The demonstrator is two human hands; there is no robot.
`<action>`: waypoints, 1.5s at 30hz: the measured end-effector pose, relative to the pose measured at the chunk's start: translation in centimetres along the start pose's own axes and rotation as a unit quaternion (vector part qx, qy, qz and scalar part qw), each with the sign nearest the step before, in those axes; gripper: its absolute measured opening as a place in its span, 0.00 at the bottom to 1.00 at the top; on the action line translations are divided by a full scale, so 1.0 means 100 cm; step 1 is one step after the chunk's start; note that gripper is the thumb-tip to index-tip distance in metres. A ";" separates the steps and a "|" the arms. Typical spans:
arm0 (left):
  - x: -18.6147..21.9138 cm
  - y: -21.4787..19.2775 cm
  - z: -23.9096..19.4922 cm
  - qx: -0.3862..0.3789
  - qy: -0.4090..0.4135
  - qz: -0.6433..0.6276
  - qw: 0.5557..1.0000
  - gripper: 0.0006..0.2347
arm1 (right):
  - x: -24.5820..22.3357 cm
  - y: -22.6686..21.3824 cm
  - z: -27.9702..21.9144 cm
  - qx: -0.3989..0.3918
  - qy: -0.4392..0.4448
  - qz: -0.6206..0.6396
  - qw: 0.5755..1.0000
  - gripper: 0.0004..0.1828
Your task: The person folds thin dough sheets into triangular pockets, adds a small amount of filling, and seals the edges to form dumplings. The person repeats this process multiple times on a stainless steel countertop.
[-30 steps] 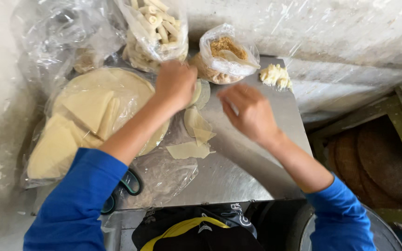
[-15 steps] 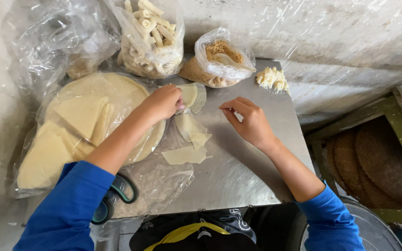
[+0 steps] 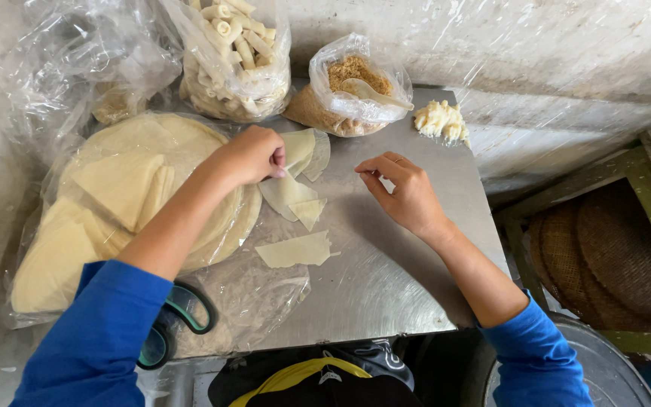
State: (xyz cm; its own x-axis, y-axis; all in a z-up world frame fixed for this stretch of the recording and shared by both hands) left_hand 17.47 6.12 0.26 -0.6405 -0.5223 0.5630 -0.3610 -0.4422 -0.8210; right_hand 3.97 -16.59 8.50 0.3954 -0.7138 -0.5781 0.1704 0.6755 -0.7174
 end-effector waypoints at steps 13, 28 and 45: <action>0.144 -0.039 0.008 -0.077 0.144 -0.076 0.984 0.03 | -0.002 -0.011 0.006 -0.023 -0.047 0.052 0.997 0.36; 0.137 -0.011 0.013 0.139 0.228 0.001 0.964 0.02 | 0.013 -0.043 0.004 -0.103 0.011 -0.090 0.991 0.06; 0.108 0.043 0.012 0.215 0.133 0.154 0.955 0.11 | 0.034 -0.021 0.011 -0.111 0.045 -0.023 0.993 0.16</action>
State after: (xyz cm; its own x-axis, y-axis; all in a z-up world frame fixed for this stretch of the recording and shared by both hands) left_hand 9.80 -2.25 2.96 -0.8419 -0.4968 0.2106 0.1463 -0.5859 -0.7971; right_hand 5.97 -20.25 8.46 0.3074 -0.7639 -0.5674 -0.0197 0.5911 -0.8064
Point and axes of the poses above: each hand's wrist, its own z-axis towards the middle knuckle, its own y-axis out of the palm, x = y × z, the point moved 5 cm from there along z, towards the middle knuckle, and after that the axes turned 11 degrees about y, right-handed, at the moved point
